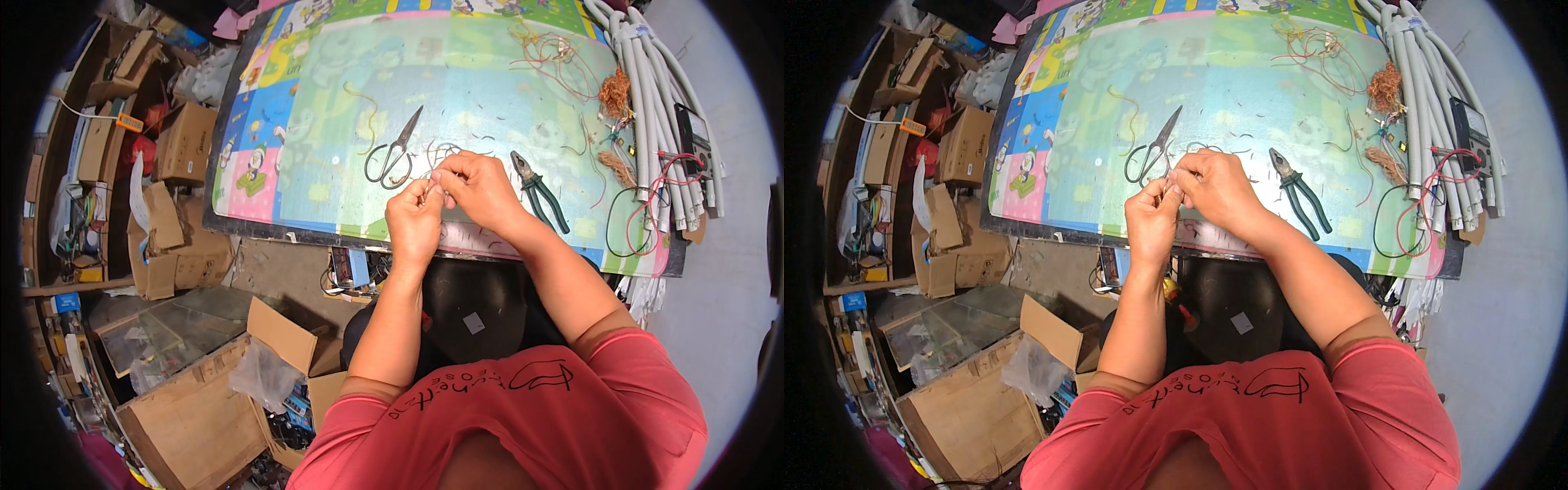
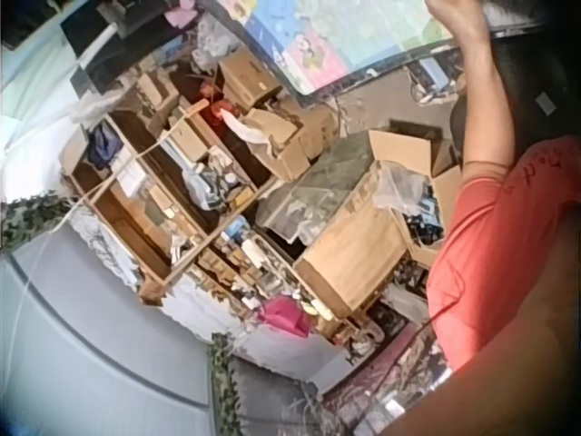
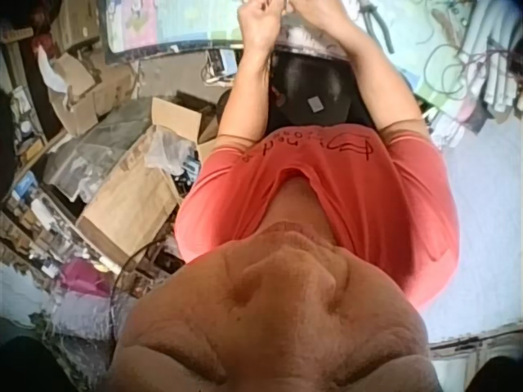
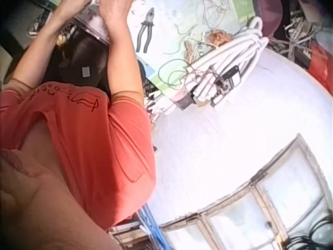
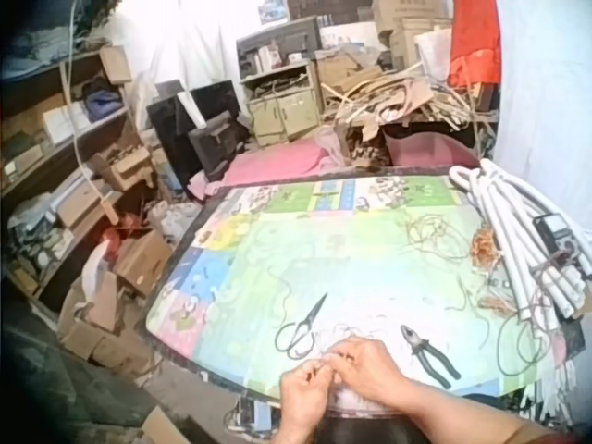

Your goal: The person strips insulation from multiple colored wires, twists the exposed strands, and cuts them to length using pliers and scissors. The person handles several wire segments one at a time on a cluttered work surface.

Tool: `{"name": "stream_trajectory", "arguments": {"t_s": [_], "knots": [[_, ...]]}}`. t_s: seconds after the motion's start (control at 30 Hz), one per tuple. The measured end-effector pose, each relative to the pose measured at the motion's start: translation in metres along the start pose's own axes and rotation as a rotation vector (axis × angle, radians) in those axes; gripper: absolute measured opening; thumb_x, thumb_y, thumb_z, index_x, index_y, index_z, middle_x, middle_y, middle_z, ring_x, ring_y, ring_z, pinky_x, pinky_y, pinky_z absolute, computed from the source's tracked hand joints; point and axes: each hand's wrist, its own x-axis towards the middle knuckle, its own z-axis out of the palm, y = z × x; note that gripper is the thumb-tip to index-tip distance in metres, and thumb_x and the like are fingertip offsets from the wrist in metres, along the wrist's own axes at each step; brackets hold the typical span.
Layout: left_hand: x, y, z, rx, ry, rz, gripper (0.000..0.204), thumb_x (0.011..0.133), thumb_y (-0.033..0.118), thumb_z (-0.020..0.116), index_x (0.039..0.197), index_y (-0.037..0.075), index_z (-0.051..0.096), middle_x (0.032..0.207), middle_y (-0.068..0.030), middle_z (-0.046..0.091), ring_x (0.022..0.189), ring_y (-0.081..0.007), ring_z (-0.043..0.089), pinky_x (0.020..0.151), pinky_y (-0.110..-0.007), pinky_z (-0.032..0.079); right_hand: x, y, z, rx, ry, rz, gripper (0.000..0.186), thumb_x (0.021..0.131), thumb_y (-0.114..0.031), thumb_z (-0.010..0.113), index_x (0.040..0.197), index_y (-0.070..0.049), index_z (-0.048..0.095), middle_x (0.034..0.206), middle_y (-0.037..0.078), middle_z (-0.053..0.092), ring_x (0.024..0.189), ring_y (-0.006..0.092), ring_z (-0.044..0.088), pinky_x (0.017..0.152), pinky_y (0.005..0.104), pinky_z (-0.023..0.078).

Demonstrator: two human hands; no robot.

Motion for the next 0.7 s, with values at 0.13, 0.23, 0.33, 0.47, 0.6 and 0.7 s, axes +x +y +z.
{"name": "stream_trajectory", "arguments": {"t_s": [0.13, 0.23, 0.33, 0.47, 0.6, 0.7], "knots": [[-0.006, 0.009, 0.007, 0.394, 0.103, 0.117, 0.019, 0.090, 0.009, 0.055, 0.073, -0.001, 0.055, 0.060, -0.0041, 0.054, 0.059, -0.0076, 0.042, 0.052, -0.027, 0.036, 0.000, 0.012, 0.017, -0.304, 0.230, -0.264, 0.017, 0.083, -0.010, 0.060, 0.071, 0.002, 0.058, 0.071, 0.016, 0.056, 0.061, 0.0297, 0.055, 0.057, 0.0372, 0.043], [-0.006, 0.003, 0.014, 0.311, 0.132, 0.135, 0.019, 0.088, 0.011, 0.054, 0.074, -0.001, 0.052, 0.061, -0.0210, 0.055, 0.052, -0.0331, 0.052, 0.052, -0.041, 0.041, 0.001, 0.016, 0.017, -0.205, 0.241, -0.212, 0.018, 0.082, -0.010, 0.059, 0.070, 0.002, 0.055, 0.069, 0.017, 0.054, 0.062, 0.0340, 0.052, 0.057, 0.0396, 0.042], [-0.009, 0.002, 0.021, 0.257, 0.138, 0.152, 0.019, 0.089, 0.009, 0.055, 0.073, -0.001, 0.053, 0.056, -0.0052, 0.048, 0.055, -0.0088, 0.038, 0.049, -0.030, 0.034, 0.002, 0.016, 0.015, -0.121, 0.264, -0.093, 0.017, 0.082, -0.011, 0.060, 0.073, 0.003, 0.058, 0.073, 0.018, 0.057, 0.067, 0.0360, 0.055, 0.061, 0.0417, 0.044], [-0.015, 0.007, 0.027, 0.245, 0.133, 0.165, 0.018, 0.089, 0.008, 0.055, 0.073, -0.002, 0.053, 0.055, -0.0060, 0.046, 0.054, -0.0088, 0.037, 0.049, -0.030, 0.034, 0.004, 0.021, 0.011, -0.071, 0.308, -0.016, 0.017, 0.083, -0.013, 0.061, 0.075, 0.003, 0.061, 0.071, 0.018, 0.058, 0.067, 0.0345, 0.057, 0.061, 0.0406, 0.044], [-0.020, 0.010, 0.033, 0.246, 0.125, 0.180, 0.018, 0.088, 0.007, 0.055, 0.073, -0.002, 0.054, 0.054, -0.0075, 0.046, 0.053, -0.0091, 0.037, 0.048, -0.030, 0.034, 0.011, 0.031, 0.003, 0.028, 0.311, 0.095, 0.019, 0.083, -0.014, 0.061, 0.074, 0.003, 0.062, 0.069, 0.017, 0.061, 0.062, 0.0280, 0.058, 0.059, 0.0378, 0.045], [-0.023, 0.008, 0.034, 0.256, 0.098, 0.194, 0.017, 0.088, 0.007, 0.056, 0.074, -0.002, 0.055, 0.054, -0.0075, 0.045, 0.052, -0.0091, 0.037, 0.047, -0.030, 0.034, 0.018, 0.041, -0.004, 0.107, 0.326, 0.167, 0.019, 0.084, -0.014, 0.060, 0.074, 0.003, 0.063, 0.064, 0.013, 0.062, 0.057, 0.0188, 0.058, 0.055, 0.0328, 0.044]]}}
